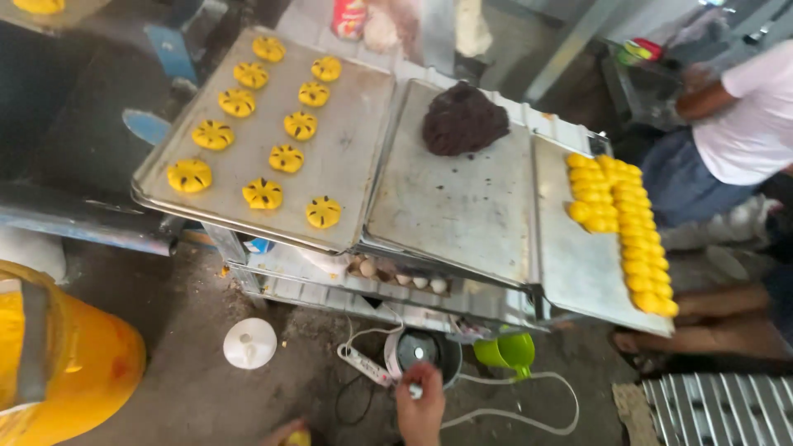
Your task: Prepare pastries by filling dough balls with bean paste and scoring the tops into a star pattern.
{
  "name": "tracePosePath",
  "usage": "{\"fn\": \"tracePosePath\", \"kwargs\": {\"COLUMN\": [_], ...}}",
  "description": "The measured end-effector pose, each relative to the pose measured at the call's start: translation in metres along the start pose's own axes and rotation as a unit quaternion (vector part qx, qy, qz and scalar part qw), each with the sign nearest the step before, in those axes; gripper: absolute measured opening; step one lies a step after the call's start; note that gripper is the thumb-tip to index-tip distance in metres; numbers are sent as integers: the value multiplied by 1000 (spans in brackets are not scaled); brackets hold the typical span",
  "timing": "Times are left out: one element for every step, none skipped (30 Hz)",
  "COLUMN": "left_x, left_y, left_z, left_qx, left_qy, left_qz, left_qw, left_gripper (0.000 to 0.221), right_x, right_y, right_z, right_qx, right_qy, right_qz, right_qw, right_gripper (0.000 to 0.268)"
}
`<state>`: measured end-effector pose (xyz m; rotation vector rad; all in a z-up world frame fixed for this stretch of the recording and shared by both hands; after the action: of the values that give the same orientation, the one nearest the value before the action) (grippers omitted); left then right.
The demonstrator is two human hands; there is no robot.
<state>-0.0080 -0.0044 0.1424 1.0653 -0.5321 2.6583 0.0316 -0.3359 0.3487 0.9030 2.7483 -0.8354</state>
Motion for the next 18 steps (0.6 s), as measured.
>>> {"fn": "tracePosePath", "kwargs": {"left_x": [21, 52, 85, 125, 181, 204, 227, 245, 246, 248, 249, 256, 267, 277, 277, 281, 286, 285], "left_y": [-23, -39, -61, -75, -82, -85, -88, -95, -83, -76, -70, -66, -67, -67, -60, -57, -55, -48], "left_z": [57, 108, 176, 246, 306, 337, 379, 426, 431, 444, 458, 471, 490, 506, 514, 524, 534, 540], "left_qx": [-5, -7, -13, -4, 6, 7, -28, -63, -64, 25, 114, 113, 150, 188, 189, 192, 195, 197], "left_qy": [-7, -18, -26, 5, 35, 25, 100, 181, 179, 201, 223, 221, 271, 319, 317, 356, 394, 388], "left_qz": [-29, -60, -68, -87, -107, -112, -103, -87, -86, -83, -79, -81, -70, -58, -58, -37, -15, -15], "left_qw": [1000, 998, 997, 996, 994, 993, 989, 978, 978, 976, 965, 965, 948, 927, 928, 914, 898, 900], "left_gripper": [51, 50, 50, 47, 45, 45, 43, 41, 41, 41, 43, 43, 36, 32, 32, 24, 17, 17], "right_x": [-24, -34, -41, -59, -77, -84, -92, -107, -105, -108, -112, -115, -119, -124, -130, -136, -142, -147], "right_y": [-15, -44, -59, -69, -77, -83, -88, -88, -87, -91, -95, -100, -103, -106, -112, -116, -120, -123], "right_z": [-76, -148, -186, -219, -250, -266, -285, -303, -305, -309, -312, -311, -309, -305, -303, -303, -303, -295], "right_qx": [-173, -338, -333, -445, -550, -544, -589, -639, -640, -621, -601, -599, -601, -603, -601, -600, -599, -596], "right_qy": [-15, -29, -20, 3, 24, 33, 20, 0, 3, -8, -19, -17, -9, 1, 2, -3, -8, -2], "right_qz": [19, 38, 43, 71, 99, 100, 96, 92, 93, 114, 134, 136, 132, 125, 125, 113, 102, 101], "right_qw": [985, 940, 942, 893, 829, 833, 802, 764, 763, 776, 788, 789, 788, 788, 789, 792, 794, 797], "right_gripper": [40, 35, 35, 41, 48, 48, 47, 47, 47, 48, 49, 49, 49, 49, 49, 50, 51, 51]}}
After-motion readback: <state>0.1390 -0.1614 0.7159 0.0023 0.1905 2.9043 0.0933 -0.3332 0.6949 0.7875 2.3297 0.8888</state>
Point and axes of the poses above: each hand's wrist, its own x-axis away from the middle knuckle, its own y-axis out of the palm, z = x × y, the point moved 7 cm from there along -x, towards the middle knuckle, and after that the axes turned 12 degrees about -y, right-handed, at the moved point
